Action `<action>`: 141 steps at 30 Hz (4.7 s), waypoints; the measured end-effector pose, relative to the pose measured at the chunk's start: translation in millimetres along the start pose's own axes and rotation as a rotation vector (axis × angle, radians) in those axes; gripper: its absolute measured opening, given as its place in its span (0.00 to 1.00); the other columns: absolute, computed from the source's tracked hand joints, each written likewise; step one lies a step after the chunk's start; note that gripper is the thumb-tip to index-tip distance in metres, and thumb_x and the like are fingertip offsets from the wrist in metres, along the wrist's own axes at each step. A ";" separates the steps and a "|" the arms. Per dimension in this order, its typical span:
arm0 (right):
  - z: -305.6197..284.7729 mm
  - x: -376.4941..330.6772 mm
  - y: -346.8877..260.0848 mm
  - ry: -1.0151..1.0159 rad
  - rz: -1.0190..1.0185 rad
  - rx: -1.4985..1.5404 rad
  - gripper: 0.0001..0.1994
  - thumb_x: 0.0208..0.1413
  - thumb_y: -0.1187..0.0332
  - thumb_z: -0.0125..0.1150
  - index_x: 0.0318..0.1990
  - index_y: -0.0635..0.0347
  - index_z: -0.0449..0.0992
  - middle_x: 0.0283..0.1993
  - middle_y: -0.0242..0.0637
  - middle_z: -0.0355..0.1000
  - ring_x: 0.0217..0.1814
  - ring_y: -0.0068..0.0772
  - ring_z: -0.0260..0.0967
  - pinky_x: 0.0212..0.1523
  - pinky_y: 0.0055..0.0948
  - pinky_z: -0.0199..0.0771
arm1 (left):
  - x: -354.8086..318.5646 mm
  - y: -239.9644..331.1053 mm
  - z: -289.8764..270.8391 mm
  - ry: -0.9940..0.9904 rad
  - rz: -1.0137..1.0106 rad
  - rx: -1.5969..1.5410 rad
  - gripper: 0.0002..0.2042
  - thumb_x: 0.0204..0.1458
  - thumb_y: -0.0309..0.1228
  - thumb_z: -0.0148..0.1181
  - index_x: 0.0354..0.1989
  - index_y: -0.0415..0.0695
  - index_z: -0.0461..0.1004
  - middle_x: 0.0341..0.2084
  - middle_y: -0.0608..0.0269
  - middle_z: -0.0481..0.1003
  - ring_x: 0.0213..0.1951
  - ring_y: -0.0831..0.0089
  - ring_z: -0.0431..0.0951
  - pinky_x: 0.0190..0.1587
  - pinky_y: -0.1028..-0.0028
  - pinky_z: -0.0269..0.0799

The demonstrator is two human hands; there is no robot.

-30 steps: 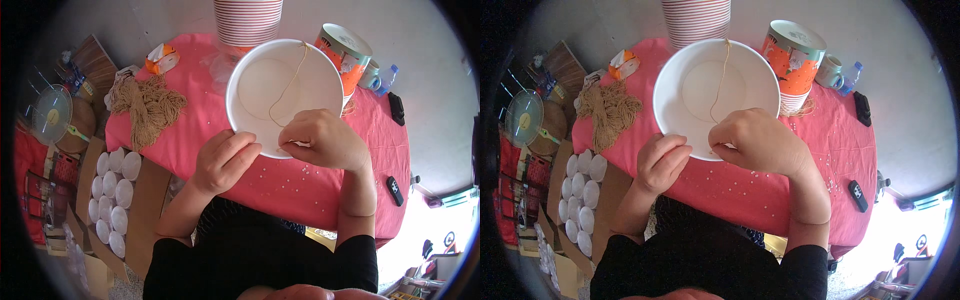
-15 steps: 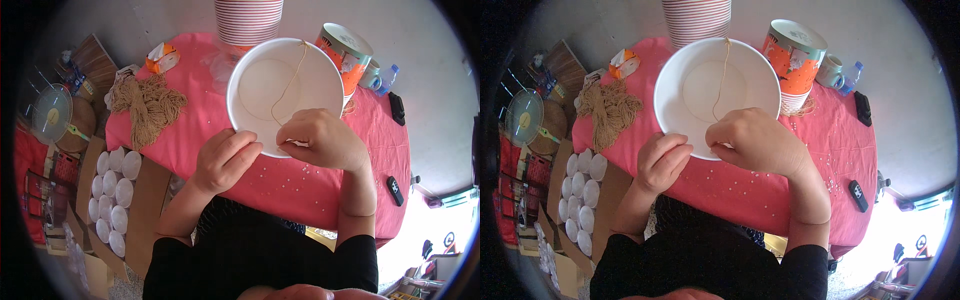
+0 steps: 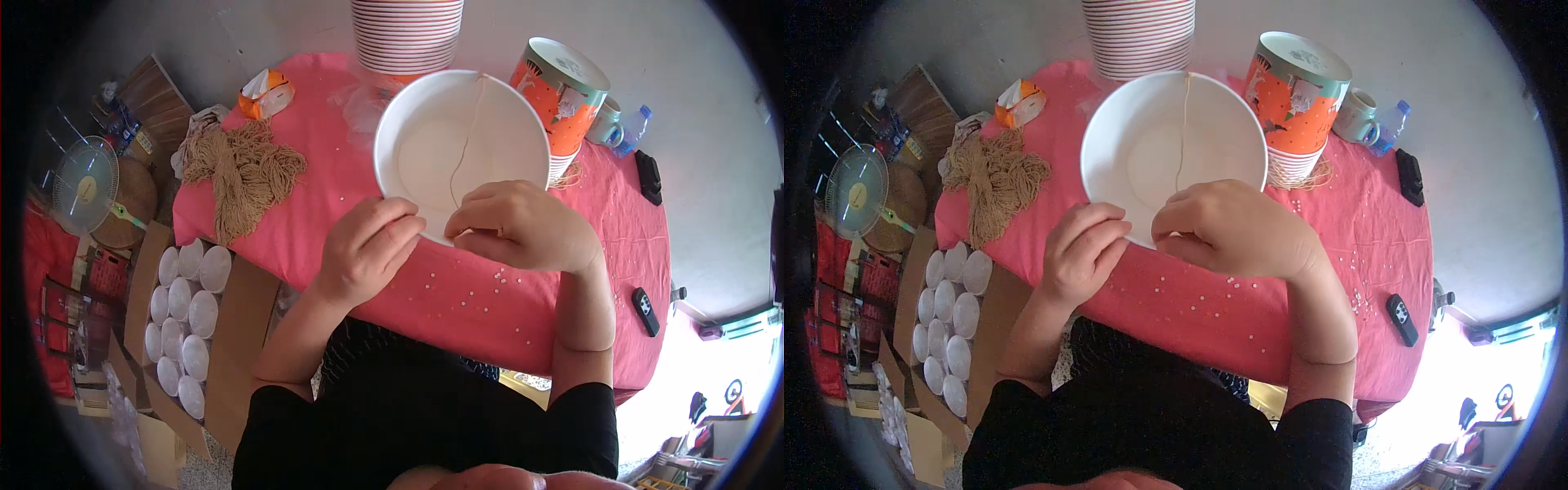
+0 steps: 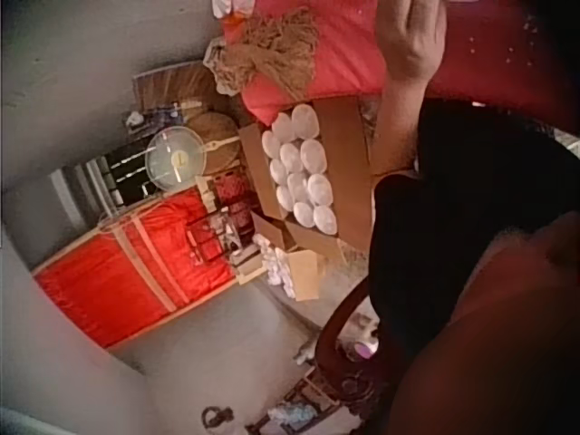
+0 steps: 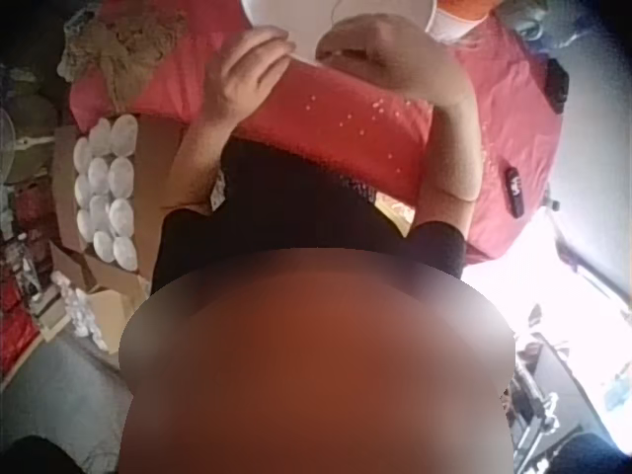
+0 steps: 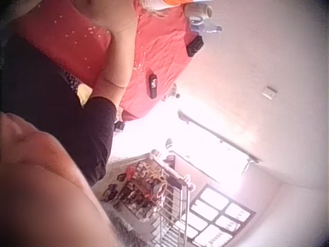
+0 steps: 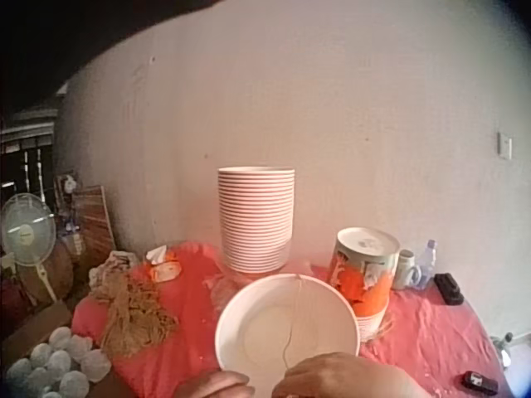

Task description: Attaching string handles to paper buckets by threading them through pre-punched holes.

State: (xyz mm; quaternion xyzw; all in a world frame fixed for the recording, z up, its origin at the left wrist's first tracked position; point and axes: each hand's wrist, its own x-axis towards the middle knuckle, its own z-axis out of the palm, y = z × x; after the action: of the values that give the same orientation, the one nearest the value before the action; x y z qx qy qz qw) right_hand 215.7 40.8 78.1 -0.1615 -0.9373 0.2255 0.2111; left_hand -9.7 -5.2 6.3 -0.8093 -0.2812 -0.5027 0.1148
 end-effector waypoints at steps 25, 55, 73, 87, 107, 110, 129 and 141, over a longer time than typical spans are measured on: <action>20.0 12.4 6.1 0.107 0.183 -0.013 0.08 0.47 0.74 0.64 0.35 0.64 0.78 0.24 0.39 0.70 0.23 0.33 0.65 0.26 0.32 0.63 | -11.0 3.2 30.6 0.091 -0.256 0.006 0.10 0.42 0.23 0.70 0.31 0.41 0.75 0.27 0.62 0.75 0.26 0.64 0.78 0.26 0.68 0.73; 16.8 14.0 -9.2 0.222 0.201 0.282 0.12 0.52 0.74 0.66 0.44 0.65 0.76 0.22 0.26 0.63 0.23 0.14 0.57 0.24 0.19 0.57 | -6.0 -8.7 0.5 0.152 -0.891 -1.513 0.17 0.62 0.33 0.55 0.57 0.43 0.63 0.23 0.63 0.74 0.17 0.83 0.64 0.19 0.84 0.57; 15.8 14.8 -3.1 0.370 0.107 -0.058 0.03 0.55 0.79 0.60 0.36 0.65 0.73 0.29 0.36 0.72 0.30 0.26 0.70 0.32 0.23 0.70 | -3.8 3.5 0.3 -0.043 -0.925 -1.123 0.05 0.61 0.27 0.57 0.39 0.38 0.74 0.22 0.70 0.72 0.23 0.88 0.67 0.24 0.85 0.61; 11.3 9.6 -9.9 0.296 0.071 0.197 0.09 0.53 0.83 0.57 0.42 0.65 0.74 0.31 0.32 0.72 0.32 0.21 0.70 0.33 0.21 0.69 | 20.2 18.7 0.7 0.014 -0.692 -0.489 0.04 0.53 0.21 0.63 0.36 0.36 0.78 0.25 0.61 0.79 0.23 0.83 0.75 0.25 0.81 0.69; 9.9 17.3 -8.7 0.358 -0.079 -0.037 0.10 0.42 0.78 0.70 0.35 0.62 0.79 0.35 0.36 0.74 0.27 0.28 0.71 0.26 0.26 0.68 | 7.5 0.1 -7.7 -0.035 -1.022 -1.244 0.05 0.59 0.27 0.58 0.38 0.38 0.76 0.21 0.72 0.71 0.22 0.88 0.65 0.21 0.84 0.55; 14.3 18.6 -3.8 0.374 -0.137 -0.116 0.09 0.42 0.78 0.68 0.33 0.62 0.79 0.33 0.38 0.74 0.29 0.32 0.73 0.27 0.30 0.71 | 8.6 2.1 -7.7 -0.018 -1.022 -1.226 0.05 0.59 0.28 0.58 0.38 0.39 0.76 0.21 0.71 0.71 0.22 0.88 0.65 0.21 0.85 0.55; 2.9 12.0 -9.3 0.383 -0.115 -0.048 0.04 0.48 0.79 0.62 0.31 0.63 0.74 0.28 0.39 0.72 0.29 0.41 0.73 0.29 0.34 0.70 | 6.6 11.9 -8.1 -0.078 -0.962 -1.089 0.05 0.58 0.25 0.59 0.39 0.37 0.76 0.29 0.70 0.76 0.30 0.88 0.72 0.32 0.85 0.66; 18.0 21.7 -7.5 0.377 -0.154 -0.156 0.04 0.45 0.76 0.65 0.28 0.62 0.75 0.27 0.37 0.72 0.27 0.39 0.71 0.26 0.35 0.68 | -2.8 11.3 -3.2 0.029 -0.997 -1.317 0.07 0.59 0.27 0.59 0.41 0.38 0.75 0.24 0.75 0.71 0.23 0.91 0.61 0.24 0.84 0.55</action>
State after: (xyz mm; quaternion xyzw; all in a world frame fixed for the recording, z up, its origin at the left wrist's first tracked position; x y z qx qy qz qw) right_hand 187.1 36.8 74.2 -0.1446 -0.9054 0.1010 0.3862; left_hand -6.6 -16.8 6.5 -0.4846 -0.2537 -0.5669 -0.6160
